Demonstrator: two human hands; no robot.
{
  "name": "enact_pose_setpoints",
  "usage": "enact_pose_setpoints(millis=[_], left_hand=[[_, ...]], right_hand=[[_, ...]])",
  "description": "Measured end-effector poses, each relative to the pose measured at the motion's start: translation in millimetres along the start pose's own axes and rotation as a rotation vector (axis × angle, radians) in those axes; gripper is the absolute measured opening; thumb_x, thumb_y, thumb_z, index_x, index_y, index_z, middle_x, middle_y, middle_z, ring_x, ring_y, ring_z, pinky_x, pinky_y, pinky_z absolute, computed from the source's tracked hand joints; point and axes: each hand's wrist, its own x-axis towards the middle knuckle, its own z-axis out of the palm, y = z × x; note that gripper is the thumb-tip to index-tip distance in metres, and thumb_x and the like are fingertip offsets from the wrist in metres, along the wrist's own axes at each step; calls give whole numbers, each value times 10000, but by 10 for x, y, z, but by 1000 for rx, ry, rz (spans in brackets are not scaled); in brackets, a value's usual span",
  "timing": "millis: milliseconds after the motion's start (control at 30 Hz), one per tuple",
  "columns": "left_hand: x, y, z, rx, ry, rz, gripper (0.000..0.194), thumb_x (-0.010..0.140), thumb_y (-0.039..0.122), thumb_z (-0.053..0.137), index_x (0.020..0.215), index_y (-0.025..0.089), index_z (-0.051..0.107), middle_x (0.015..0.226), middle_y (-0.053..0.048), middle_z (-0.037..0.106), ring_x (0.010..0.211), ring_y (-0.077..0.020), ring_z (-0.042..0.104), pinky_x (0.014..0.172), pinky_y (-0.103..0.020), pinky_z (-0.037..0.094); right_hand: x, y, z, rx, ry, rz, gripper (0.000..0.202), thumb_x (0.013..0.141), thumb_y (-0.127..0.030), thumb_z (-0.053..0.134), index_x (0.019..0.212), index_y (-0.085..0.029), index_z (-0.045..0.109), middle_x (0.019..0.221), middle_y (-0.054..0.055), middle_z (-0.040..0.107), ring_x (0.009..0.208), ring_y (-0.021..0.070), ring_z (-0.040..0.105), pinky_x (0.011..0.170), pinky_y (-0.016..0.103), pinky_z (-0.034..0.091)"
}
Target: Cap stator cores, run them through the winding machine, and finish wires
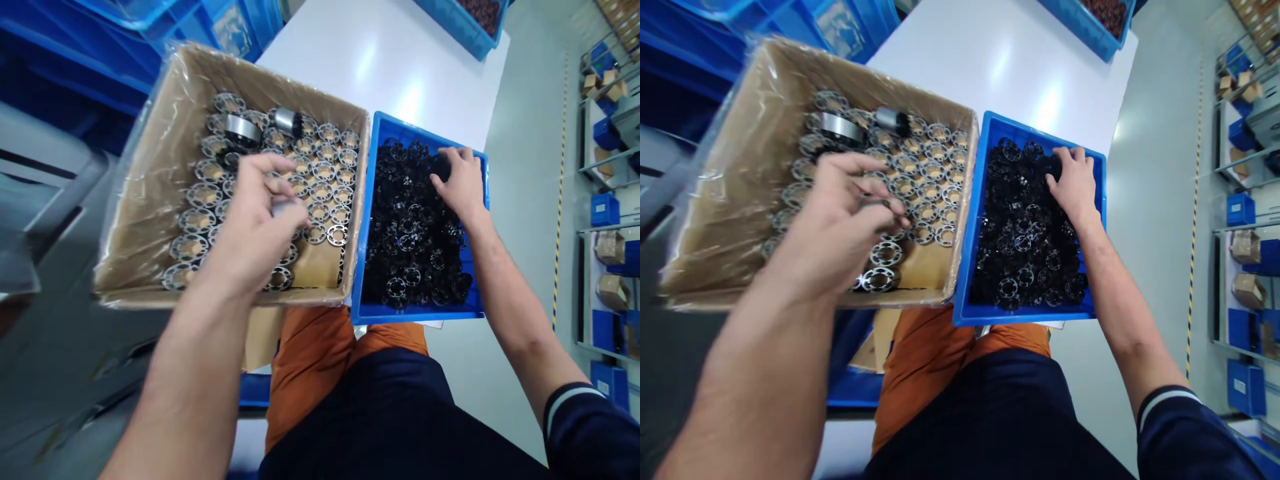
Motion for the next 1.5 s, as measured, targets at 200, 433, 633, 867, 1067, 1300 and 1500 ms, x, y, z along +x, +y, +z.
enact_pose_setpoints(millis=[200, 433, 633, 867, 1067, 1300, 1500], left_hand=[[-482, 74, 352, -228, -45, -410, 234, 952, 239, 766, 1179, 234, 713, 1045, -49, 782, 916, -194, 784, 771, -280, 665], [-493, 164, 356, -201, -107, -446, 341, 1109, 511, 768, 1195, 182, 787, 892, -55, 808, 616, -125, 687, 602, -224, 604], [-526, 116, 391, -82, -117, -292, 729, 1047, 939, 663, 851, 237, 683, 612, 14, 549, 463, -115, 456, 474, -253, 451], [-508, 142, 409, -46, -120, -283, 682, 975, 917, 751, 860, 255, 632, 648, 25, 521, 507, -130, 412, 519, -298, 460], [-531, 84, 410, 5, -111, -264, 681, 1017, 915, 694, 891, 249, 634, 642, 30, 505, 508, -134, 425, 527, -301, 423], [-600, 79, 411, -14, -128, -187, 563, 1105, 817, 652, 1021, 261, 651, 675, 29, 525, 558, -156, 478, 552, -301, 424], [-649, 5, 415, 41, -20, -87, 607, 1228, 799, 404, 1252, 271, 702, 909, -26, 639, 634, -146, 536, 524, -266, 410]], right_hand=[[63, 161, 57, -94, -127, -17, 485, 1034, -202, 736, 1518, -221, 762, 1534, 209, 675, 1322, 438, 735, 1208, 712, 620], [141, 366, -35, -50, -130, -59, 480, 938, -305, 937, 1376, -201, 770, 1440, 198, 774, 1283, 452, 780, 1169, 709, 659], [-138, 248, -163, 246, -96, -94, 469, 878, -422, 949, 1251, -235, 736, 1219, 116, 844, 873, 288, 805, 828, 476, 704], [-511, -11, 2, 299, -128, -125, 489, 884, -359, 792, 1364, -268, 766, 1108, 41, 811, 776, 225, 734, 825, 446, 679], [-519, -200, -20, 242, -77, -210, 369, 864, -412, 852, 1193, -254, 803, 1258, 119, 844, 991, 316, 780, 903, 521, 712], [-927, -1099, -323, 936, -241, -270, 357, 852, -322, 919, 1185, -255, 812, 920, -22, 780, 749, 163, 751, 671, 315, 696], [-961, -1608, -313, 1197, -385, -317, 348, 882, -173, 913, 1211, -220, 809, 1110, 6, 796, 799, 124, 787, 733, 290, 743]])
